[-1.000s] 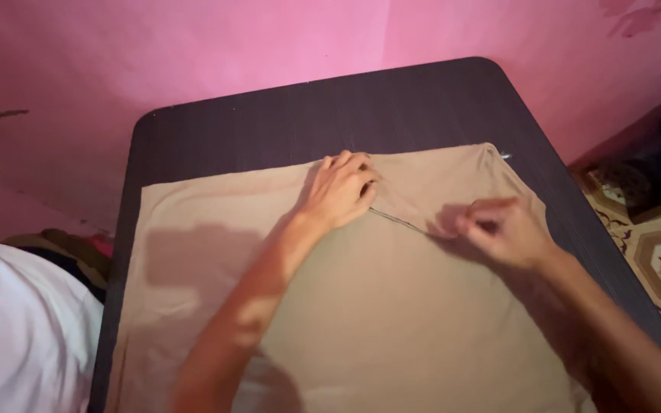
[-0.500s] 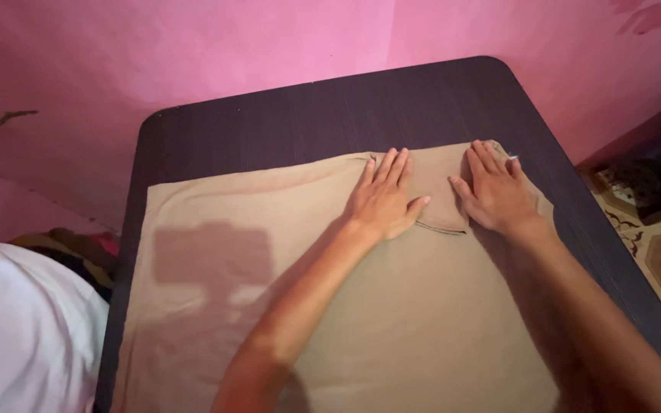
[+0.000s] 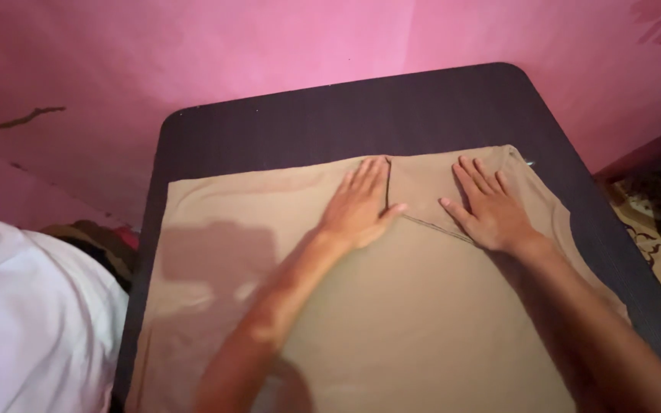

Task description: Folding a tan-colored t-shirt on a dark wooden table.

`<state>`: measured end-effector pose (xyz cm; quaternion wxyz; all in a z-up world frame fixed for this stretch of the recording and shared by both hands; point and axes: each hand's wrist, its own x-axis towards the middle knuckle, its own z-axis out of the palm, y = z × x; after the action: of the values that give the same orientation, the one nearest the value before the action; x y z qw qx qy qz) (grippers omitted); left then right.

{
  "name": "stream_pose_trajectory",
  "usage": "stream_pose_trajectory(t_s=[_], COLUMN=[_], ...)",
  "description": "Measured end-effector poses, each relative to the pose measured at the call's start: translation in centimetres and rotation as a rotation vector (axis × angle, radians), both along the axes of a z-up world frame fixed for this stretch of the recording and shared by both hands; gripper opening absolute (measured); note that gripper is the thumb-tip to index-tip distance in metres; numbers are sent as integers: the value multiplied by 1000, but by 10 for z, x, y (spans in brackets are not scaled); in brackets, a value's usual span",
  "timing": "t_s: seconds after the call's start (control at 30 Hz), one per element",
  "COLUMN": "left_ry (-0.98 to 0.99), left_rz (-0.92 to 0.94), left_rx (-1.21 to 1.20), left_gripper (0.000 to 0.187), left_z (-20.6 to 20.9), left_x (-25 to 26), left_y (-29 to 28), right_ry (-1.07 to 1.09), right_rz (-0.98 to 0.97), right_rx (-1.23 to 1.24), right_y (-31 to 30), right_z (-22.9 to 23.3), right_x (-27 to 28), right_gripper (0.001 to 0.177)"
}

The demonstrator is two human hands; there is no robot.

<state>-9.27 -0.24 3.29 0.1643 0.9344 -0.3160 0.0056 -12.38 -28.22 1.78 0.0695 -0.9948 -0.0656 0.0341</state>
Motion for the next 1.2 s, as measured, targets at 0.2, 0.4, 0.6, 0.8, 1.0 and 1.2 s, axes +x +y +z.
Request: stream_pose_trajectory(t_s=[0.2,0.4,0.6,0.8,1.0,1.2], left_ry=[-16,118,71,-61,75,-64], left_rz=[110,402,510,340,401,415], left_rx=[89,181,175,203,176,135], left_gripper=[77,80,85,65,77,76], left_z=[3,-6,-29,-9,-11,-9], left_x=[-20,-23,-7,-36,-43,-108], left_y=[89,160,198,171,177,181], right_ry=[58,73,85,-270,-285,-217], right_rz=[2,-13,-32,78,-19,-9], right_rx=[0,-9,-44,95,53,130], right_y=[-6,-4,-1,25,40,46], right_z=[3,5,8,15,4,18], right_x=[1,4,5,-26,-57,-106], right_gripper=[83,81,83,67,66,67])
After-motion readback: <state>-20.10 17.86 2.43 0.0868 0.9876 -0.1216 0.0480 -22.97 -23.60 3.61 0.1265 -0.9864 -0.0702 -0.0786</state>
